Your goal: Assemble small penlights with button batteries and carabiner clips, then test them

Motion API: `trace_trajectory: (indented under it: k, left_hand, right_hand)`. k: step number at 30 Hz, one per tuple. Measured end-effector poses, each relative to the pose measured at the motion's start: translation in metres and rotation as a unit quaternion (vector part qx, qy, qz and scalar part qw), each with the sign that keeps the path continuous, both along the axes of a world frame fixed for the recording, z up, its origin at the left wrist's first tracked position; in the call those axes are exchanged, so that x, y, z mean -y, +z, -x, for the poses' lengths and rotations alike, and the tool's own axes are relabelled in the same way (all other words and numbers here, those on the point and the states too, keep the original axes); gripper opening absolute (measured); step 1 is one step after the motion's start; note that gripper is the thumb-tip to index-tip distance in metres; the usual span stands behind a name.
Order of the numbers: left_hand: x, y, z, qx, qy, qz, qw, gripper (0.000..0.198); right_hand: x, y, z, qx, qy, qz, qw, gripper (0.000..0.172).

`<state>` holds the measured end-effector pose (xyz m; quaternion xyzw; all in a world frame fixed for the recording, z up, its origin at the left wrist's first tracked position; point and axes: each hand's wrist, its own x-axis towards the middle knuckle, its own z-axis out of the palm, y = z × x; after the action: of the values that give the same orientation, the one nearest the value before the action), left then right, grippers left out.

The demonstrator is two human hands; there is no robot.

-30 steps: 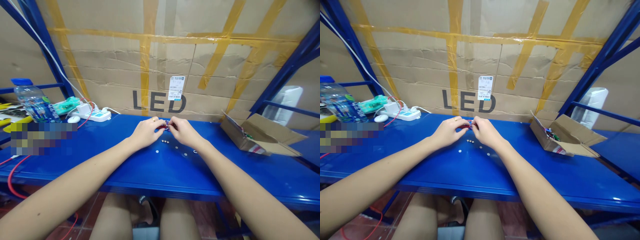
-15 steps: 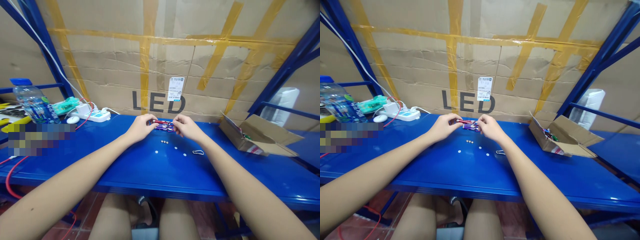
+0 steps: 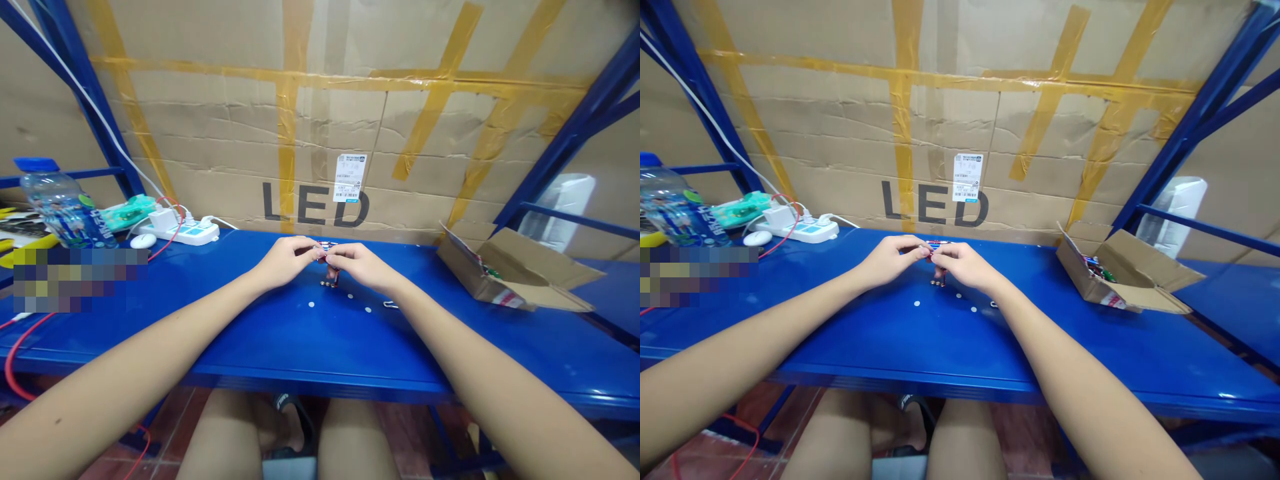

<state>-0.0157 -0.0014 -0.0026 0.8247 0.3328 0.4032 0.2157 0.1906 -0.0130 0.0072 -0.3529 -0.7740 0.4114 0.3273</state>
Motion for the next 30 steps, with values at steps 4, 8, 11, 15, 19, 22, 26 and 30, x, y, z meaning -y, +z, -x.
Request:
trace_trajectory:
  k: [4,8,11,15,19,22,26,30]
  left_hand:
    - [-0.003,0.001,-0.001,0.043,-0.029,0.058,0.997,0.045]
    - [-0.007,0.005,-0.001,0.194,-0.080,0.239,0.948,0.073]
    - [-0.009,0.008,0.002,0.236,-0.115,0.301,0.917,0.081]
    - [-0.012,0.008,0.006,0.230,-0.112,0.308,0.916,0.082]
    - [-0.014,0.006,0.007,0.244,-0.117,0.320,0.908,0.079]
    - [-0.013,0.006,0.006,0.275,-0.132,0.357,0.883,0.079]
    - [-0.011,0.006,0.003,0.304,-0.136,0.393,0.857,0.079]
    - [-0.009,0.007,0.001,0.322,-0.136,0.407,0.844,0.077]
  right_hand:
    - [-0.002,-0.002,0.001,-0.018,-0.043,-0.003,0.999,0.016]
    - [-0.005,-0.003,-0.001,-0.011,-0.100,-0.036,0.994,0.013]
    - [-0.004,-0.002,-0.001,0.017,-0.118,-0.063,0.991,0.022]
    - [0.001,0.001,0.002,0.026,-0.117,-0.085,0.989,0.024]
    - [0.006,0.003,0.006,0.048,-0.125,-0.115,0.984,0.021]
    - [0.006,0.001,0.007,0.049,-0.117,-0.118,0.985,0.019]
    - [0.003,-0.004,0.007,0.062,-0.106,-0.147,0.981,0.020]
    - [0.000,-0.007,0.007,0.060,-0.102,-0.153,0.981,0.020]
